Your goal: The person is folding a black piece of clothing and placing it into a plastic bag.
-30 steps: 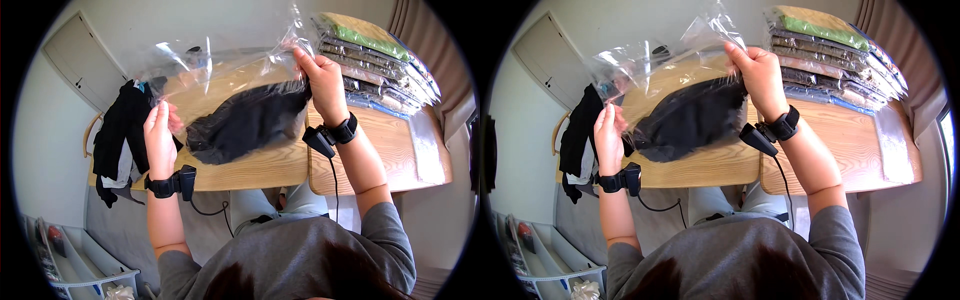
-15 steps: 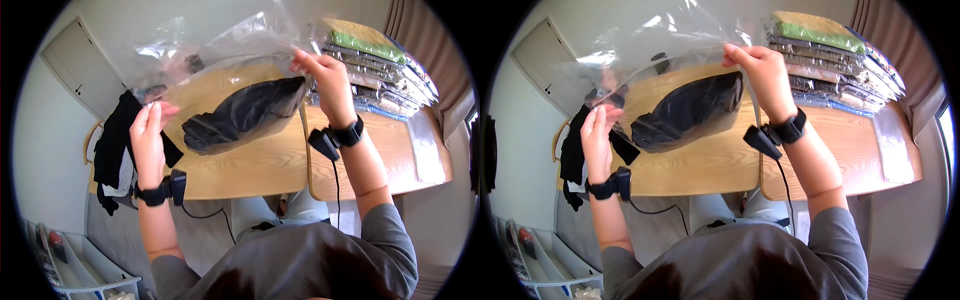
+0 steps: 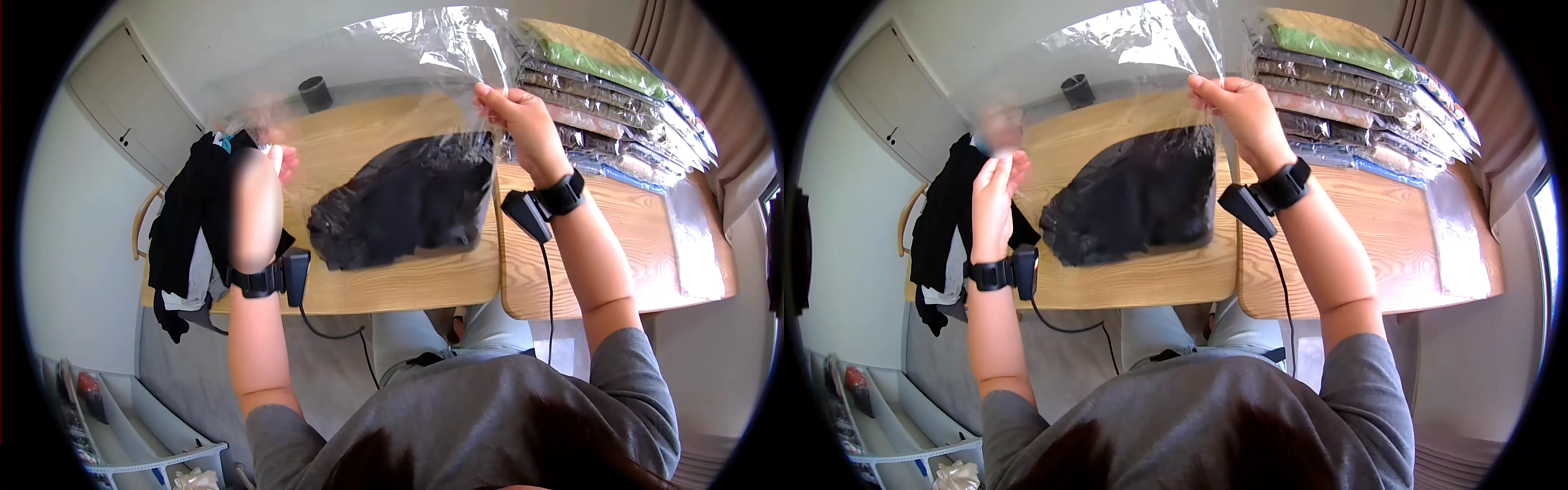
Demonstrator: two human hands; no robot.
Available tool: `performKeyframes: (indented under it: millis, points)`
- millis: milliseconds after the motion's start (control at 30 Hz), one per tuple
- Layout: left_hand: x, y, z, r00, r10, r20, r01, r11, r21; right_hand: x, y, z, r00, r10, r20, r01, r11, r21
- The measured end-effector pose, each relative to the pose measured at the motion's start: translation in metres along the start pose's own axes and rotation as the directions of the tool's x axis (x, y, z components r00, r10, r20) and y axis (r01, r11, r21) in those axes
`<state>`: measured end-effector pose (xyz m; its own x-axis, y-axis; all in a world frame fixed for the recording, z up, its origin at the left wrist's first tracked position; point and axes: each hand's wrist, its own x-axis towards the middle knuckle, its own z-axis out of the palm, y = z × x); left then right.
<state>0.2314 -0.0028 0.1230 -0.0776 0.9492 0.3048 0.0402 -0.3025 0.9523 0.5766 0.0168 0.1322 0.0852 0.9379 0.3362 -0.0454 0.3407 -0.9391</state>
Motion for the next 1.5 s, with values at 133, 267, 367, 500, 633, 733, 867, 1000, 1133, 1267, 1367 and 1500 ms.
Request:
performKeyframes:
  millis: [133,267,367,500,633,733,867,1000,1133,1267,1367,1500]
  points:
    - [0.018,0.000,-0.006,0.987,0.158,0.031,-0.161,0.980,0.118,0.014,0.005,-0.002,0.993,-0.107,0.052,0.103,0.992,0.079]
    - [-0.008,-0.015,-0.020,0.960,0.182,0.214,-0.243,0.919,0.311,-0.012,0.015,-0.035,0.978,-0.120,0.170,0.152,0.970,-0.190]
    - [-0.071,-0.066,-0.038,0.951,-0.201,0.236,0.075,0.889,0.453,-0.057,0.048,-0.062,0.925,0.071,0.373,0.106,0.895,-0.434]
    - [-0.136,-0.118,-0.038,0.902,-0.131,0.412,-0.016,0.942,0.334,-0.123,0.081,-0.074,0.782,0.281,0.557,0.050,0.862,-0.504]
    - [-0.162,-0.115,-0.020,0.906,-0.211,0.368,0.138,0.967,0.215,-0.150,0.090,-0.077,0.792,0.359,0.494,-0.131,0.890,-0.438]
    - [-0.162,-0.111,-0.016,0.913,-0.130,0.387,0.029,0.966,0.255,-0.154,0.088,-0.073,0.814,0.359,0.457,-0.113,0.869,-0.482]
    - [-0.158,-0.106,-0.015,0.856,0.104,0.507,-0.370,0.808,0.458,-0.157,0.091,-0.078,0.818,0.382,0.430,-0.209,0.894,-0.397]
    - [-0.157,-0.112,-0.026,0.775,0.199,0.599,-0.526,0.729,0.438,-0.158,0.076,-0.068,0.784,0.396,0.478,-0.230,0.900,-0.369]
    - [-0.158,-0.103,-0.016,0.795,0.158,0.586,-0.465,0.779,0.421,-0.161,0.085,-0.073,0.807,0.312,0.501,-0.004,0.852,-0.524]
    - [-0.146,-0.091,-0.012,0.703,0.172,0.691,-0.649,0.553,0.522,-0.161,0.089,-0.072,0.816,0.259,0.517,0.036,0.870,-0.492]
    - [-0.133,-0.088,-0.010,0.613,0.136,0.778,-0.708,0.532,0.464,-0.160,0.092,-0.074,0.832,0.212,0.514,0.078,0.871,-0.485]
    - [-0.130,-0.110,-0.025,0.697,0.112,0.708,-0.562,0.698,0.443,-0.159,0.090,-0.072,0.850,0.257,0.460,-0.017,0.886,-0.464]
